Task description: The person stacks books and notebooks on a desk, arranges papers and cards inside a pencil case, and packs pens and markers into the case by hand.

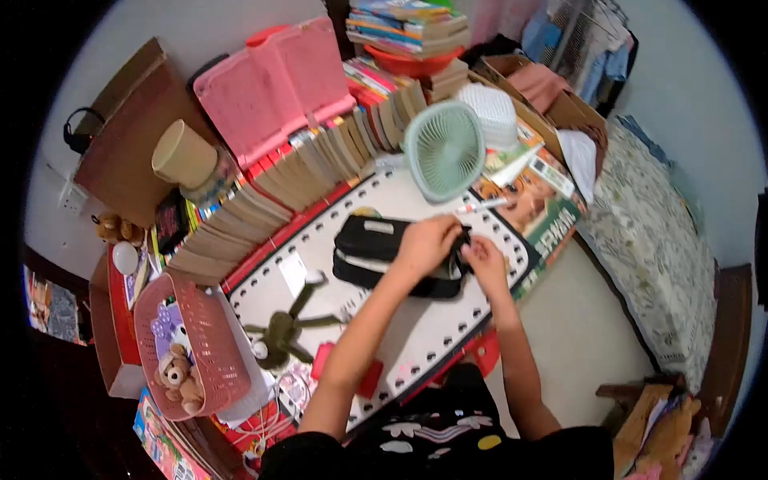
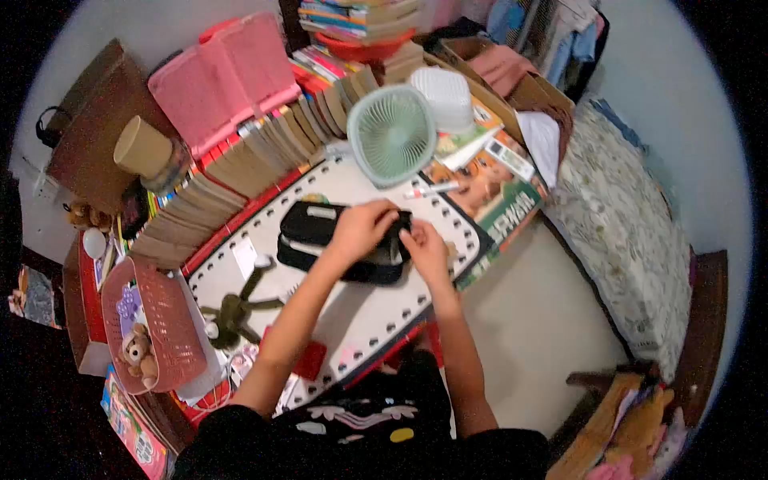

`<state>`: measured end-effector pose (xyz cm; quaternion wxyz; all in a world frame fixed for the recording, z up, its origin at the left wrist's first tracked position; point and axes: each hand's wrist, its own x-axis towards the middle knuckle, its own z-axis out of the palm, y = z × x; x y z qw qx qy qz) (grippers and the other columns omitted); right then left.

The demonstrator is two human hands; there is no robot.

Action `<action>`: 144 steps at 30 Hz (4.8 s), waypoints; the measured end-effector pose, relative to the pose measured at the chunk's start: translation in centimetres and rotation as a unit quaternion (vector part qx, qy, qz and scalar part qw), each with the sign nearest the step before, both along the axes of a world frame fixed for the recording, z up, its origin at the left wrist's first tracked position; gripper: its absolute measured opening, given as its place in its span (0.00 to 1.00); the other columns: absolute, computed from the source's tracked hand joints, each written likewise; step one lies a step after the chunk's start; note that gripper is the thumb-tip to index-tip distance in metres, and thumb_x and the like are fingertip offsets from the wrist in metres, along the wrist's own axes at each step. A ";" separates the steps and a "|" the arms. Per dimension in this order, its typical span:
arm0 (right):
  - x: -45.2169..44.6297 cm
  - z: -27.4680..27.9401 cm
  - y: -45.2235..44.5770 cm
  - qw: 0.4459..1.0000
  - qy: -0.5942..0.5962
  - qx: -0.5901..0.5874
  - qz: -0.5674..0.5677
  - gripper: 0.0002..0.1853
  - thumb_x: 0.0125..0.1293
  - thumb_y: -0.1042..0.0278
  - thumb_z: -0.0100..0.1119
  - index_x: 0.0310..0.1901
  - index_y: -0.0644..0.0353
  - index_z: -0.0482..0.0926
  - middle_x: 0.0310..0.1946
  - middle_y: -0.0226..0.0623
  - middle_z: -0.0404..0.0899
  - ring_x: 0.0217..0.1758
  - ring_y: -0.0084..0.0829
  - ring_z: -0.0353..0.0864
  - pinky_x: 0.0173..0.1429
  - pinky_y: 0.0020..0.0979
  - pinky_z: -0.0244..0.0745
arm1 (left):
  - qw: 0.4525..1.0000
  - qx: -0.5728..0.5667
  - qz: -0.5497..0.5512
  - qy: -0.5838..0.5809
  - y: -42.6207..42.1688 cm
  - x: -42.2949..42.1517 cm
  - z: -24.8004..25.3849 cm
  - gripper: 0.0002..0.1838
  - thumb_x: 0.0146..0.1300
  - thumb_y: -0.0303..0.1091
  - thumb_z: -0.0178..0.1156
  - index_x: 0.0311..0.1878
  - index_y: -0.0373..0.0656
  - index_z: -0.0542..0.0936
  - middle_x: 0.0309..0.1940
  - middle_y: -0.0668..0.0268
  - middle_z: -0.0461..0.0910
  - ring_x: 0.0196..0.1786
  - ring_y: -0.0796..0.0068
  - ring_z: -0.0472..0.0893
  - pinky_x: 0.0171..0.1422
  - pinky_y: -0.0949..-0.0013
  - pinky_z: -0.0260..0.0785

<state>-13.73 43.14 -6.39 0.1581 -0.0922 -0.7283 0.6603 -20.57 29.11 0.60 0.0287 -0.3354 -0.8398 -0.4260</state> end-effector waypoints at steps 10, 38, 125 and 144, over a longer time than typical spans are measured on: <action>3.4 2.4 0.0 0.989 -0.106 0.097 0.030 0.09 0.57 0.66 0.53 0.29 0.65 0.72 0.20 0.32 0.71 0.22 0.22 0.69 0.30 0.23 0.65 | 0.997 0.003 0.034 0.070 -1.4 4.9 -0.2 0.10 0.54 0.37 0.56 0.32 0.40 0.78 0.29 0.58 0.78 0.32 0.58 0.77 0.37 0.65 0.68; 9.4 2.3 -11.5 0.967 0.131 0.152 -0.158 0.07 0.58 0.72 0.53 0.30 0.68 0.72 0.29 0.40 0.72 0.29 0.32 0.72 0.33 0.26 0.68 | 0.964 0.044 0.107 0.239 -6.8 12.4 -2.3 0.11 0.40 0.28 0.62 0.32 0.46 0.78 0.25 0.65 0.68 0.28 0.69 0.70 0.31 0.68 0.61; 13.4 15.0 -10.4 0.941 0.135 0.231 0.206 0.07 0.53 0.72 0.58 0.23 0.67 0.75 0.16 0.39 0.73 0.17 0.29 0.72 0.23 0.25 0.64 | 0.996 0.090 -0.006 0.014 -17.2 16.5 9.2 0.10 0.49 0.29 0.59 0.20 0.37 0.69 0.15 0.65 0.62 0.18 0.74 0.63 0.23 0.73 0.53; 13.6 14.2 -11.6 0.958 0.170 0.205 0.107 0.06 0.52 0.74 0.58 0.21 0.66 0.75 0.10 0.29 0.69 0.11 0.15 0.62 0.16 0.18 0.55 | 0.983 0.045 0.060 0.167 -15.8 18.0 9.3 0.08 0.47 0.28 0.61 0.21 0.38 0.71 0.15 0.63 0.66 0.18 0.67 0.69 0.21 0.70 0.60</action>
